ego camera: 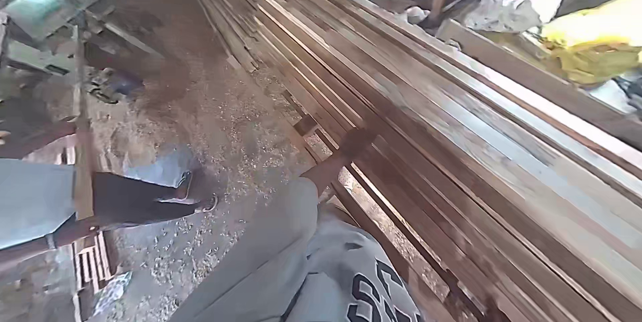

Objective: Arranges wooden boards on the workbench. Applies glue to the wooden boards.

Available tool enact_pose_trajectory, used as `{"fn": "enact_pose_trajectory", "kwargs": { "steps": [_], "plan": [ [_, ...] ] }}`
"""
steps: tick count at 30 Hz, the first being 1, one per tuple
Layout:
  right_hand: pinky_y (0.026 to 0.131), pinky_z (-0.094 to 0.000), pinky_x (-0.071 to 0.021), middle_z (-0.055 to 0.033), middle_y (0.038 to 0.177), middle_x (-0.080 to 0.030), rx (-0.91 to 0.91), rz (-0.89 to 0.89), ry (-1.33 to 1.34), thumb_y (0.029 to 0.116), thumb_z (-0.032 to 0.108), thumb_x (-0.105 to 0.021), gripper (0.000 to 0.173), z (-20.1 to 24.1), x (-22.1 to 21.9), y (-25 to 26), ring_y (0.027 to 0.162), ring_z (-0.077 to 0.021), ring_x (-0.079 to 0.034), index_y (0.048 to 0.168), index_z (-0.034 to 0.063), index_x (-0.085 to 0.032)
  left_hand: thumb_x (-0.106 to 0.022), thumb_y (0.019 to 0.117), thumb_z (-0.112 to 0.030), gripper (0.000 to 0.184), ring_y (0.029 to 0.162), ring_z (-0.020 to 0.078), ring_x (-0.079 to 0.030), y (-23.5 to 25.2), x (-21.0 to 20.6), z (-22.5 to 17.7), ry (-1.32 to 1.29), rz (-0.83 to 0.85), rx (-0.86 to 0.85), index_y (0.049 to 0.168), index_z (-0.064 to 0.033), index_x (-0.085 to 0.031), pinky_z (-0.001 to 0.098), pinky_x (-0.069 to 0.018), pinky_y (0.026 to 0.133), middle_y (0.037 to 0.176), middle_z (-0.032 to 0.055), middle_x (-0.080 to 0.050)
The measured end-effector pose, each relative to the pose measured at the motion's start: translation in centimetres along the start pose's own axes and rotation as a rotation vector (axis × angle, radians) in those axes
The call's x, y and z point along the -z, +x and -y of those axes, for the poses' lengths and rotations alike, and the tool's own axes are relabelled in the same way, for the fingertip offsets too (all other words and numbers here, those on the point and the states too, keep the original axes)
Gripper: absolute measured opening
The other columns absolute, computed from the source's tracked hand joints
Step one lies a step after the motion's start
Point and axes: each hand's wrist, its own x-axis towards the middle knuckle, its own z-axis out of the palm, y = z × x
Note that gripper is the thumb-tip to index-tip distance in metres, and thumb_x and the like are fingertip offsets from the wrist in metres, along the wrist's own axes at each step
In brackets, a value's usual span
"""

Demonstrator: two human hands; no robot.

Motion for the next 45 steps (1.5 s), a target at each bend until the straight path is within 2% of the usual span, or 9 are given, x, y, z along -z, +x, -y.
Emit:
{"fn": "enact_pose_trajectory", "kwargs": {
  "steps": [5,9,14,25,29,33,36,40,45],
  "plan": [
    [0.108,-0.0529,-0.0467,-0.0265,0.126,-0.066,-0.1,0.153,-0.161,0.0975,0.005,-0.05,0.035,2.0,-0.1,-7.1,0.121,-0.0384,-0.061,0.127,-0.0042,-0.067,-0.058,0.1036,-0.03,0.033,0.115,0.041,-0.065,-3.6,-5.0,-5.0,-0.238,-0.067,0.281,0.126,-0.0065,-0.066,0.0635,-0.0518,0.097,0.125,0.0206,-0.067],
    [0.101,-0.0518,-0.0527,-0.0215,0.116,-0.071,-0.216,0.026,-0.22,0.0999,0.004,-0.055,0.03,1.1,-1.0,-10.4,0.111,-0.0358,-0.067,0.124,0.0011,-0.072,-0.059,0.1015,-0.017,0.035,0.118,0.034,-0.065,-5.7,-7.4,-11.9,-0.71,0.029,0.438,0.132,0.0004,-0.062,0.0532,-0.051,0.103,0.125,0.0232,-0.068],
    [0.094,-0.0523,-0.0558,-0.0223,0.107,-0.073,-0.511,-0.228,-0.337,0.1,0.021,-0.062,0.031,0.4,-0.5,-17.5,0.101,-0.035,-0.072,0.114,-0.0054,-0.071,-0.052,0.1067,-0.014,0.03,0.098,0.0197,-0.067,-5.0,-7.7,-18.6,-1.464,0.162,0.503,0.129,0.0037,-0.06,0.0351,-0.0557,0.087,0.116,0.0153,-0.069],
    [0.098,-0.0572,-0.0518,-0.0281,0.11,-0.07,-0.897,-0.481,-0.267,0.1003,0.02,-0.062,0.033,4.4,-0.6,-32.4,0.107,-0.0417,-0.068,0.114,-0.0088,-0.07,-0.054,0.1013,-0.023,0.05,0.121,0.0347,-0.062,-4.2,-5.9,-22.3,-1.919,0.142,0.638,0.146,-0.0075,-0.04,0.0498,-0.0563,0.098,0.14,0.0212,-0.054],
    [0.1,-0.0575,-0.0511,-0.027,0.114,-0.069,-1.074,-0.435,-0.11,0.1043,0.021,-0.059,0.035,1.0,1.6,-34.9,0.108,-0.0403,-0.068,0.125,-0.0065,-0.066,-0.045,0.1079,-0.03,0.045,0.126,0.027,-0.061,-6.7,-9.2,-19.3,-1.792,0.146,0.458,0.146,-0.0076,-0.043,0.0465,-0.0535,0.101,0.141,0.0143,-0.058],
    [0.071,-0.0492,-0.0598,-0.0148,0.083,-0.073,-1.128,-0.472,0.072,0.1058,0.028,-0.058,0.041,-5.8,6.9,-35.0,0.069,-0.0275,-0.071,0.135,-0.0003,-0.059,-0.044,0.1094,-0.025,0.046,0.122,0.0236,-0.064,-11.0,-11.7,-20.4,-1.317,0.217,0.079,0.149,-0.0019,-0.045,0.0404,-0.0537,0.101,0.144,0.0156,-0.058],
    [0.059,-0.0454,-0.0581,-0.0179,0.082,-0.067,-1.137,-0.61,0.274,0.1053,0.032,-0.06,0.047,-9.2,13.8,-34.9,0.059,-0.026,-0.064,0.14,-0.0001,-0.054,-0.055,0.0982,-0.015,0.042,0.108,0.025,-0.069,-15.8,-16.0,-24.2,-0.87,0.228,-0.315,0.134,0.0077,-0.058,0.0413,-0.0562,0.096,0.126,0.0221,-0.067],
    [0.045,-0.0327,-0.0509,-0.0094,0.067,-0.061,-1.104,-0.798,0.556,0.1051,0.032,-0.06,0.036,-11.6,23.1,-33.7,0.047,-0.0161,-0.055,0.116,-0.0026,-0.062,-0.059,0.1028,-0.02,0.036,0.121,0.028,-0.067,-21.7,-22.4,-31.9,-0.352,0.227,-0.688,0.132,-0.0014,-0.066,0.048,-0.0515,0.108,0.13,0.0174,-0.069],
    [0.042,-0.0278,-0.0479,-0.0095,0.077,-0.067,-1.177,-0.968,0.812,0.1076,0.041,-0.052,0.042,-16.0,31.2,-30.5,0.048,-0.0135,-0.055,0.121,0.0011,-0.059,-0.059,0.1027,-0.022,0.031,0.109,0.0161,-0.071,-30.8,-27.7,-42.7,-0.39,0.6,-0.791,0.127,-0.0057,-0.069,0.0376,-0.057,0.1,0.12,0.0095,-0.073]
  ]
}}
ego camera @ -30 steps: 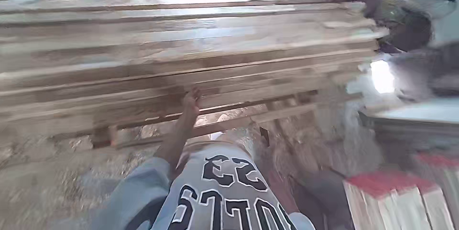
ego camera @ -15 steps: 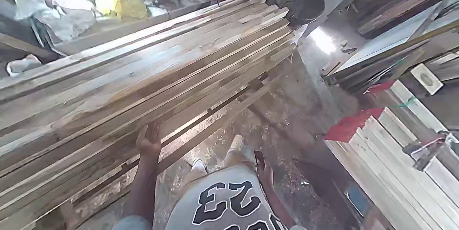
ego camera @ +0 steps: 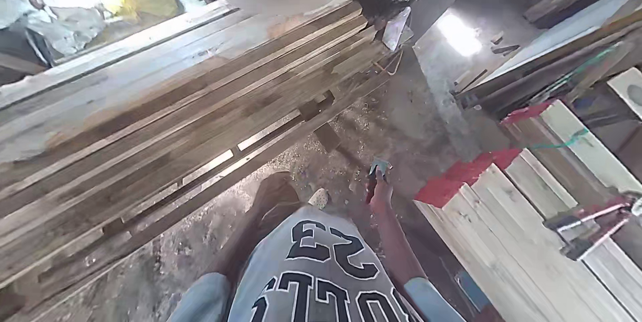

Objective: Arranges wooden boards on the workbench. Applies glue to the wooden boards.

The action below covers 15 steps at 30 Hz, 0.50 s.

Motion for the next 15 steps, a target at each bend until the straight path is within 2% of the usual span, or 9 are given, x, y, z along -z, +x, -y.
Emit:
{"fn": "enact_pose_trajectory", "kwargs": {
  "steps": [2,3,5,6,8,10,12,13,15],
  "plan": [
    [0.048,-0.0297,-0.0519,-0.0102,0.078,-0.067,-0.022,0.021,0.061,0.1092,0.036,-0.049,0.038,1.3,-1.1,3.0,0.054,-0.0156,-0.06,0.119,0.0006,-0.059,-0.064,0.0989,-0.034,0.029,0.108,0.0126,-0.07,2.4,-3.9,-2.4,0.053,0.242,0.05,0.117,-0.0144,-0.074,0.0396,-0.0555,0.101,0.113,0.0032,-0.075],
    [0.051,-0.0311,-0.0545,-0.0113,0.082,-0.067,-0.022,0.034,0.076,0.1098,0.032,-0.048,0.036,2.2,-1.8,4.4,0.058,-0.0169,-0.063,0.125,0.0005,-0.056,-0.061,0.1012,-0.041,0.033,0.113,0.016,-0.067,4.0,-5.7,-2.2,0.094,0.401,0.031,0.119,-0.0164,-0.074,0.0433,-0.051,0.105,0.116,0.0047,-0.073],
    [0.059,-0.0347,-0.0566,-0.0152,0.096,-0.066,0.001,0.073,0.06,0.1098,0.024,-0.047,0.037,4.8,-3.0,7.1,0.069,-0.0195,-0.065,0.139,0.0007,-0.049,-0.052,0.1058,-0.046,0.044,0.118,0.0271,-0.066,7.9,-9.0,-2.0,0.126,0.649,-0.02,0.122,-0.0111,-0.073,0.0508,-0.047,0.108,0.121,0.014,-0.072],
    [0.06,-0.0347,-0.0566,-0.015,0.099,-0.066,0.025,0.09,0.028,0.1092,0.021,-0.047,0.037,6.5,-3.6,8.2,0.072,-0.0189,-0.065,0.141,0.0011,-0.048,-0.048,0.108,-0.045,0.048,0.121,0.0331,-0.064,9.7,-10.2,-2.6,0.128,0.722,-0.035,0.125,-0.0066,-0.071,0.0542,-0.0454,0.109,0.123,0.0194,-0.07],
    [0.055,-0.0319,-0.0541,-0.0116,0.091,-0.066,0.109,0.113,-0.021,0.1077,0.017,-0.047,0.032,10.3,-4.3,10.0,0.066,-0.0158,-0.063,0.134,-0.0002,-0.052,-0.05,0.1065,-0.044,0.047,0.122,0.0368,-0.064,13.2,-11.5,-6.1,0.215,0.814,0.024,0.125,-0.0054,-0.07,0.0591,-0.0461,0.106,0.124,0.021,-0.069],
    [0.06,-0.0322,-0.0566,-0.0119,0.094,-0.069,0.221,0.171,-0.014,0.1081,0.014,-0.046,0.033,15.1,-4.4,11.7,0.071,-0.0168,-0.066,0.136,-0.0029,-0.052,-0.055,0.1018,-0.043,0.049,0.118,0.0452,-0.063,17.3,-12.3,-11.4,0.333,0.906,0.186,0.123,-0.0007,-0.068,0.0702,-0.0462,0.099,0.122,0.0262,-0.068],
    [0.062,-0.0323,-0.0601,-0.014,0.097,-0.072,0.338,0.193,-0.037,0.1081,0.01,-0.047,0.032,20.5,-4.2,13.2,0.076,-0.0193,-0.071,0.136,-0.0047,-0.053,-0.048,0.102,-0.058,0.061,0.117,0.0456,-0.064,20.2,-14.3,-14.3,0.332,0.84,0.22,0.122,-0.0033,-0.069,0.0722,-0.0479,0.096,0.12,0.0248,-0.069],
    [0.065,-0.0321,-0.0608,-0.0139,0.1,-0.071,0.374,0.206,-0.074,0.1079,0.009,-0.046,0.033,22.8,-3.7,13.4,0.08,-0.0196,-0.071,0.137,-0.0049,-0.052,-0.048,0.1007,-0.06,0.064,0.117,0.0458,-0.064,20.9,-15.6,-15.3,0.298,0.806,0.217,0.123,-0.0044,-0.068,0.0724,-0.0481,0.096,0.12,0.0244,-0.069],
    [0.065,-0.0308,-0.0602,-0.0124,0.099,-0.072,0.452,0.204,-0.123,0.1069,0.008,-0.047,0.031,27.9,-4.2,14.8,0.079,-0.0178,-0.071,0.135,-0.005,-0.054,-0.047,0.1039,-0.057,0.063,0.122,0.0453,-0.062,24.9,-16.7,-16.2,0.201,0.814,0.158,0.129,-0.0026,-0.065,0.0698,-0.0463,0.101,0.125,0.0258,-0.067]
  ]
}}
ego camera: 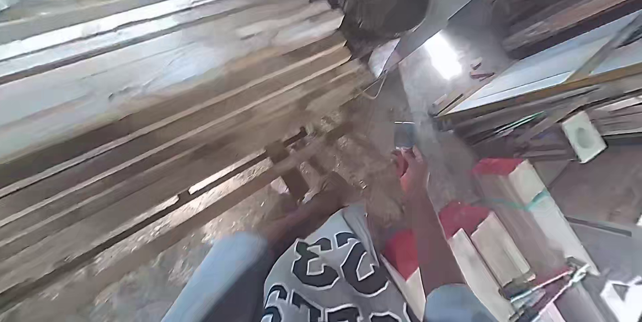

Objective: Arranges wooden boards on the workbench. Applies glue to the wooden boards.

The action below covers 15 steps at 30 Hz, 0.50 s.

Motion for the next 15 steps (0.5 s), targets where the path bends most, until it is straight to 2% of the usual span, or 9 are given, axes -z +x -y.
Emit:
{"fn": "enact_pose_trajectory", "kwargs": {
  "steps": [2,4,5,6,7,8,11,13,15],
  "plan": [
    [0.066,-0.032,-0.0612,-0.0133,0.1,-0.072,0.067,0.01,-0.041,0.105,0.006,-0.051,0.031,3.5,0.5,4.0,0.081,-0.0192,-0.072,0.133,-0.0062,-0.056,-0.044,0.1096,-0.043,0.055,0.128,0.0452,-0.059,3.1,2.0,-0.2,-0.058,0.073,-0.189,0.137,0.0022,-0.06,0.0653,-0.0412,0.11,0.133,0.0292,-0.063],
    [0.066,-0.0317,-0.0617,-0.0129,0.098,-0.073,0.159,0.059,-0.15,0.1024,0.005,-0.054,0.029,6.8,0.7,8.9,0.081,-0.0187,-0.073,0.128,-0.0077,-0.059,-0.043,0.1112,-0.035,0.05,0.128,0.0411,-0.059,3.4,3.7,-1.1,-0.188,0.12,-0.357,0.132,0.006,-0.062,0.0588,-0.0407,0.113,0.131,0.0288,-0.064],
    [0.065,-0.031,-0.0608,-0.0121,0.096,-0.073,0.214,0.083,-0.248,0.1012,0.006,-0.057,0.028,8.9,0.4,11.8,0.078,-0.017,-0.071,0.125,-0.0086,-0.061,-0.047,0.1101,-0.031,0.044,0.126,0.0346,-0.061,2.5,4.7,-2.3,-0.298,0.134,-0.437,0.13,0.0046,-0.064,0.052,-0.0425,0.113,0.13,0.0248,-0.065],
    [0.066,-0.0311,-0.0598,-0.0115,0.095,-0.074,0.274,0.102,-0.373,0.0994,0.008,-0.059,0.027,11.1,0.2,14.8,0.075,-0.015,-0.07,0.121,-0.0087,-0.063,-0.048,0.1094,-0.027,0.04,0.118,0.03,-0.064,1.4,5.6,-3.4,-0.367,0.143,-0.504,0.125,0.0041,-0.066,0.048,-0.0459,0.108,0.122,0.0223,-0.068],
    [0.069,-0.0333,-0.0592,-0.0123,0.097,-0.073,0.303,0.127,-0.512,0.1001,0.012,-0.062,0.029,13.5,0.0,17.8,0.076,-0.0153,-0.069,0.122,-0.007,-0.065,-0.047,0.1097,-0.025,0.038,0.112,0.0313,-0.066,0.6,6.5,-4.2,-0.395,0.171,-0.536,0.122,0.0053,-0.067,0.0508,-0.0477,0.104,0.116,0.0237,-0.069],
    [0.072,-0.0361,-0.0583,-0.0131,0.1,-0.073,0.355,0.152,-0.643,0.1003,0.016,-0.064,0.031,15.9,-0.4,20.9,0.078,-0.0167,-0.068,0.124,-0.004,-0.066,-0.046,0.1103,-0.027,0.039,0.107,0.0285,-0.067,0.3,7.4,-4.7,-0.444,0.173,-0.524,0.119,0.0043,-0.068,0.0498,-0.0496,0.1,0.111,0.0216,-0.07],
    [0.095,-0.0509,-0.0553,-0.019,0.119,-0.071,0.69,0.305,-1.003,0.1023,0.016,-0.062,0.028,22.2,-4.0,32.6,0.105,-0.0301,-0.07,0.125,0.0019,-0.07,-0.045,0.109,-0.043,0.047,0.099,0.0218,-0.066,2.1,10.8,-4.8,-0.583,0.041,-0.295,0.112,-0.0027,-0.069,0.0478,-0.0518,0.094,0.103,0.0135,-0.07],
    [0.101,-0.0543,-0.053,-0.0149,0.126,-0.071,0.858,0.459,-1.21,0.101,0.013,-0.059,0.028,23.7,-7.7,41.1,0.118,-0.0321,-0.067,0.125,0.0113,-0.073,-0.044,0.1069,-0.054,0.054,0.105,0.0257,-0.067,4.2,12.1,-6.8,-0.553,-0.017,-0.106,0.115,-0.0064,-0.07,0.0529,-0.0514,0.098,0.108,0.0139,-0.071],
    [0.102,-0.062,-0.0492,-0.0136,0.126,-0.071,0.885,0.618,-1.385,0.0969,0.011,-0.059,0.03,23.3,-11.4,47.3,0.125,-0.0373,-0.062,0.122,0.0158,-0.075,-0.041,0.1071,-0.055,0.057,0.099,0.0335,-0.068,6.2,13.7,-9.5,-0.405,-0.056,0.021,0.111,-0.0052,-0.067,0.0597,-0.0523,0.091,0.101,0.0177,-0.07]
  ]
}}
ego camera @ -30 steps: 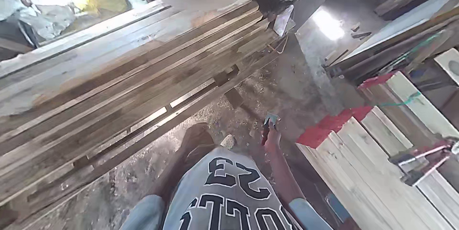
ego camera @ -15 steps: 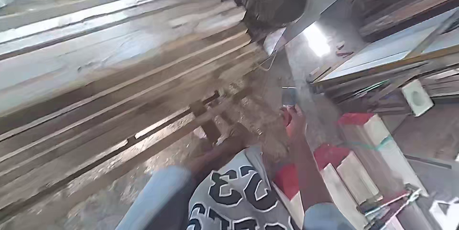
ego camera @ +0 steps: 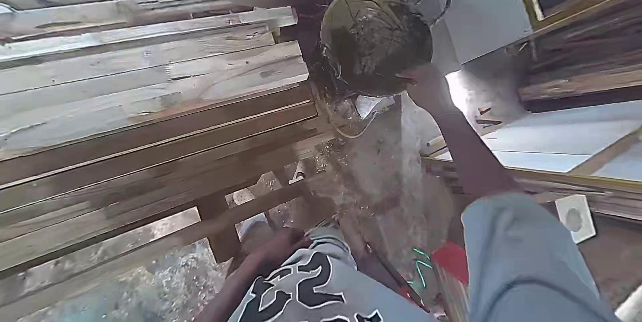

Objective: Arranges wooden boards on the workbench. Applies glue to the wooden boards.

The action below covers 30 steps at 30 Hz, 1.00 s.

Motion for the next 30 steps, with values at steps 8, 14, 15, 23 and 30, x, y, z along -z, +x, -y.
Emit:
{"fn": "enact_pose_trajectory", "kwargs": {
  "steps": [8,14,15,23,30],
  "plan": [
    [0.095,-0.0662,-0.0509,-0.0181,0.123,-0.069,0.252,0.503,-0.336,0.0853,0.004,-0.073,0.032,0.7,-6.8,13.2,0.121,-0.0428,-0.061,0.117,0.0091,-0.074,-0.049,0.1045,-0.05,0.044,0.107,0.0167,-0.069,1.6,-0.9,0.2,-0.252,-0.648,0.1,0.123,-0.0161,-0.07,0.0472,-0.0547,0.101,0.114,0.0039,-0.073],
    [0.087,-0.0672,-0.0535,-0.0207,0.109,-0.07,0.329,0.564,-0.448,0.0815,0.007,-0.077,0.021,-1.1,-8.5,14.9,0.112,-0.0449,-0.064,0.102,0.0048,-0.075,-0.051,0.1048,-0.039,0.04,0.102,0.022,-0.071,-0.1,-2.5,1.7,-0.374,-0.784,0.262,0.126,-0.0099,-0.069,0.0471,-0.0572,0.093,0.117,0.0104,-0.072],
    [0.082,-0.0685,-0.054,-0.0234,0.106,-0.07,0.31,0.607,-0.468,0.0821,0.009,-0.077,0.019,-1.1,-8.0,14.8,0.107,-0.0466,-0.065,0.1,0.0034,-0.074,-0.051,0.1055,-0.038,0.04,0.104,0.0234,-0.07,-0.1,-2.9,1.9,-0.388,-0.767,0.279,0.127,-0.0089,-0.068,0.048,-0.0563,0.095,0.119,0.0118,-0.072],
    [0.071,-0.067,-0.0519,-0.0199,0.092,-0.069,0.307,0.938,-0.737,0.0834,0.018,-0.076,0.016,-0.6,-3.7,15.8,0.09,-0.0416,-0.068,0.088,0.0039,-0.071,-0.048,0.106,-0.04,0.04,0.107,0.0197,-0.069,2.9,-3.5,2.4,-0.436,-0.846,0.191,0.122,-0.0104,-0.071,0.0458,-0.0561,0.096,0.12,0.0087,-0.071],
    [0.072,-0.0632,-0.0524,-0.0186,0.085,-0.068,0.126,0.973,-0.686,0.0868,0.013,-0.075,0.013,-0.7,3.9,16.2,0.079,-0.037,-0.067,0.09,0.0013,-0.071,-0.052,0.104,-0.047,0.044,0.105,0.0177,-0.07,4.2,-2.6,4.1,-0.493,-0.865,0.131,0.124,-0.0127,-0.07,0.0457,-0.0569,0.097,0.117,0.0064,-0.073]
  ]
}}
